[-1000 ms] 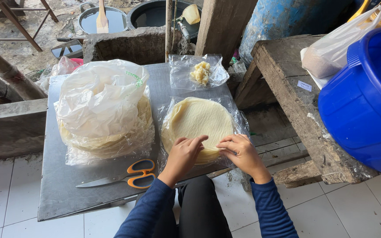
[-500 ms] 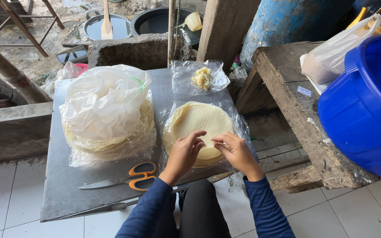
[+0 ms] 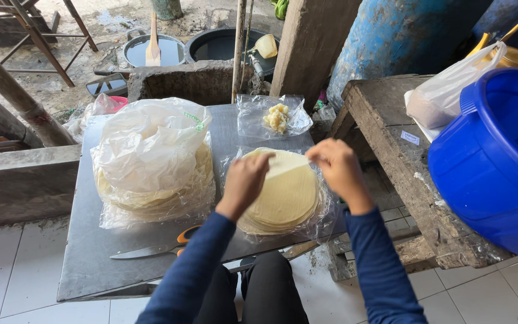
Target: The person peels and separates thin round dough wrappers from a stack by hand on a metal table, then uses scissors to trim the edge of the stack.
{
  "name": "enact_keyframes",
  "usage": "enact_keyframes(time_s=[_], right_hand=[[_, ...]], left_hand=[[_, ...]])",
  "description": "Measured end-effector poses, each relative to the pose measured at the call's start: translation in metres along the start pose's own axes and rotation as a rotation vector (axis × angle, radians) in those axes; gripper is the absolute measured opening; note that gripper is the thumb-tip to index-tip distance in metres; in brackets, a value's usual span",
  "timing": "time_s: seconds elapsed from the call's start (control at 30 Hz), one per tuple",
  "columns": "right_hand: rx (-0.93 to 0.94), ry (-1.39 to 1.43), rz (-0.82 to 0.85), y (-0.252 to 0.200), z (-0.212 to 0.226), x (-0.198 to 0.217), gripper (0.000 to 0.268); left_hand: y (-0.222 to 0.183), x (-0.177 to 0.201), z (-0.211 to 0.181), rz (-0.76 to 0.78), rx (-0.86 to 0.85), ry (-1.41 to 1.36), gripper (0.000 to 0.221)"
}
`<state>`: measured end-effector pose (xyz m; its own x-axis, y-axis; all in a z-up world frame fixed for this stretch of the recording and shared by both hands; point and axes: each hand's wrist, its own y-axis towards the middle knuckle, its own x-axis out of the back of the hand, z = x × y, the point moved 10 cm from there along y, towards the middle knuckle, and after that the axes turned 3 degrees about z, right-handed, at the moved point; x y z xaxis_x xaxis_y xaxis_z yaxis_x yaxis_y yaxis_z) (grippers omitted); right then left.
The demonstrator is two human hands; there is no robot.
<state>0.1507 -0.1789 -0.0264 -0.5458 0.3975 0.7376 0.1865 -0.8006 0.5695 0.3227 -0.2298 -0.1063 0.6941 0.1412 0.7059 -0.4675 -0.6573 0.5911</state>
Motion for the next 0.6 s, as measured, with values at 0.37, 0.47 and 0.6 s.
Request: enact_keyframes(time_s=[0.37,0.47,0.6], right_hand=[[-0.022,0.038,-0.217,0.013,0.006,0.038,0.012],[-0.003,0.047,-0.137,-0.028,0.014,0.007,0.016],[-0.012,0.028,0.064,-0.068,0.021,-0.048,0.016]], left_hand=[[0.054,0.064,-0.003,-0.207,-0.133,-0.074,0.016],[0.007,0.042,0.004,-0.055,-0.120,-0.103,0.015],[-0.043,0.015,0.004,0.056,-0.215,0.021,0.023]])
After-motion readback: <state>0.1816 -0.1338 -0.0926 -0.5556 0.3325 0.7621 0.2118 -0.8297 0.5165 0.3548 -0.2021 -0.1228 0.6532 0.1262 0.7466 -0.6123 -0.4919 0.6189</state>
